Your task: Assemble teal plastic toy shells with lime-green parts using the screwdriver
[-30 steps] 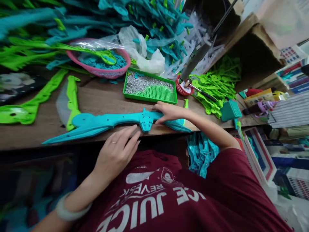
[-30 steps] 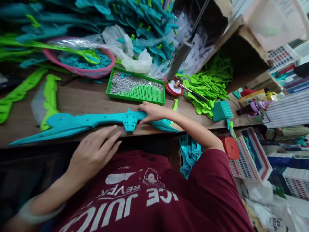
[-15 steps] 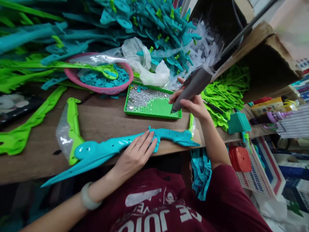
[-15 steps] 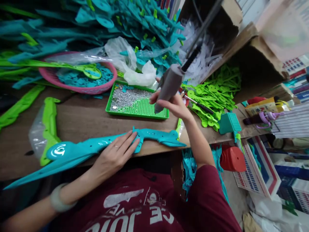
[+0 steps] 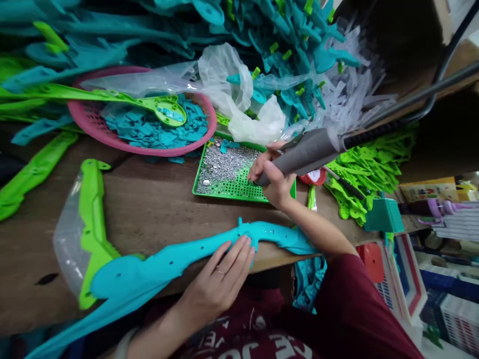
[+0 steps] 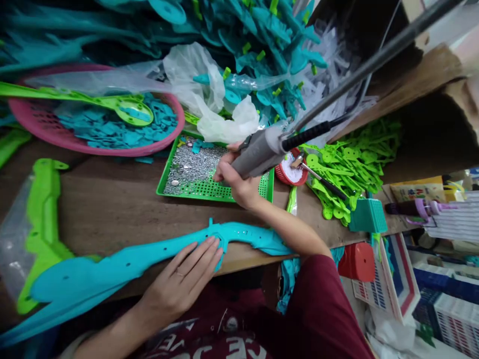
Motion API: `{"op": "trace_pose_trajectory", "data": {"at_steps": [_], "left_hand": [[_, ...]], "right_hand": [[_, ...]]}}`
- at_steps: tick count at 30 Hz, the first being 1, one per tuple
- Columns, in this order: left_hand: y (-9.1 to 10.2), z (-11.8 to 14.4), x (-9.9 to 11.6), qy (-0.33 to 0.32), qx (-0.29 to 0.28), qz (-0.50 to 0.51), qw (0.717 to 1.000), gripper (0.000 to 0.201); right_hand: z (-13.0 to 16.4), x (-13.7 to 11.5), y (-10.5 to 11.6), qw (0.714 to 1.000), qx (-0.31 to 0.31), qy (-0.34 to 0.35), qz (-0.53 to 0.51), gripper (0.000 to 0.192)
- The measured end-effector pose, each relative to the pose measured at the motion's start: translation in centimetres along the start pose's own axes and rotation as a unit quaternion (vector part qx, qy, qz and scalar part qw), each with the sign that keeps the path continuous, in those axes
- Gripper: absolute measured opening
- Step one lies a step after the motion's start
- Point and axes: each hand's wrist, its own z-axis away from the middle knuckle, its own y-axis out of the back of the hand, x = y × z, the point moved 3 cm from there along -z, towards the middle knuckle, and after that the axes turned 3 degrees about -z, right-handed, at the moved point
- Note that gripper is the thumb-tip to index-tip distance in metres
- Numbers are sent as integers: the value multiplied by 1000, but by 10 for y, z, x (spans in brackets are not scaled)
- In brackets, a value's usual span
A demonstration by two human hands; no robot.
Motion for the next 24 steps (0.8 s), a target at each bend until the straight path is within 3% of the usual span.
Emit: {"op": "trace_pose_trajectory", "data": {"at_steps": [6, 10, 12, 14, 19, 24], "left_hand": [[23, -2, -8, 66, -47, 81, 993, 41], [39, -1, -15, -29, -63, 111, 991, 46], [36, -3, -13, -53, -77, 95, 991, 49], [27, -7, -10, -25, -89, 74, 993, 49], [8, -5, -1, 53, -79, 73, 993, 41], [15, 2, -1, 85, -49, 19, 995, 35]], "right_hand": [[-2, -35, 31, 995, 70, 58, 28, 54], [14, -31, 38, 998, 54, 25, 16, 48], [23, -18, 36, 1000, 15, -17, 7, 52], [29, -8, 35, 999, -13, -27, -19, 52], [30, 4, 37, 999, -28, 10, -45, 43], [26, 9, 36, 996, -43, 53, -57, 40]]}}
